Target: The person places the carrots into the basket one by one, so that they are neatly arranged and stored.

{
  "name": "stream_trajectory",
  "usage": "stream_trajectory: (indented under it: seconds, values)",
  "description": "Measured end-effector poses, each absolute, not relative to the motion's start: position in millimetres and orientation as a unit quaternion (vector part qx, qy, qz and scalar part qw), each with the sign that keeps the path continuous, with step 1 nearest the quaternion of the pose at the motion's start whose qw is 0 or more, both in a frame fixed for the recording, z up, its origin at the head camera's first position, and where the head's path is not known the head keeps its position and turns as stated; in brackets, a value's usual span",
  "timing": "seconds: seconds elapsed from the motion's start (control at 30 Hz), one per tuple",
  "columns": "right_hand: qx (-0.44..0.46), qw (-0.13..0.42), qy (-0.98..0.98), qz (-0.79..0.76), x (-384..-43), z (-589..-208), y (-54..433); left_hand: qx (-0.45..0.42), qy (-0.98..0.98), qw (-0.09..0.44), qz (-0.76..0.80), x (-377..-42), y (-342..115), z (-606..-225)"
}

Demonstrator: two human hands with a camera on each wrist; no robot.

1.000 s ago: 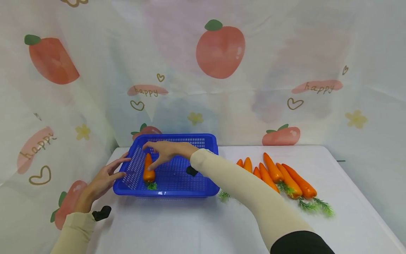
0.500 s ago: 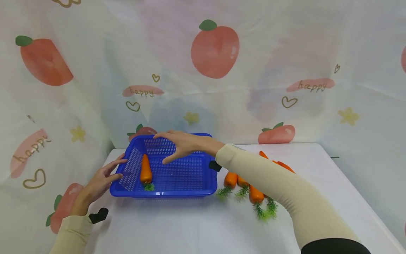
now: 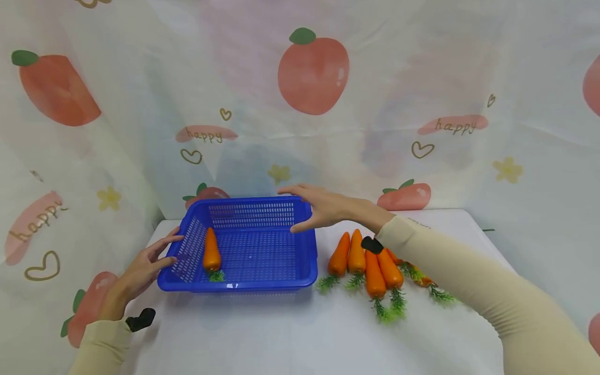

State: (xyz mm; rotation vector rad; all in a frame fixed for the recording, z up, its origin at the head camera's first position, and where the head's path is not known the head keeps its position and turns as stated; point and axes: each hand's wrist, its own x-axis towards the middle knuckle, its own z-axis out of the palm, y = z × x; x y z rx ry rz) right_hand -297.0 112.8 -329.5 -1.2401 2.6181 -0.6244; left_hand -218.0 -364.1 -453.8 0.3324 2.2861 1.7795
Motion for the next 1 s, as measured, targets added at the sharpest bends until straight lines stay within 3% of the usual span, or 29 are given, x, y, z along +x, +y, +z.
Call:
stream_trajectory:
  seconds: [0.63,1.0]
  values:
    - [-0.312,0.046,0.906,-0.281,-261,-336,257,0.115,0.781,0.11,0.604,-217,-362,-452]
    - [-0.28,0.008,0.919,-0.276,-234,-348,316,0.116,0.781,0.11,0.603,-216,-362,-452]
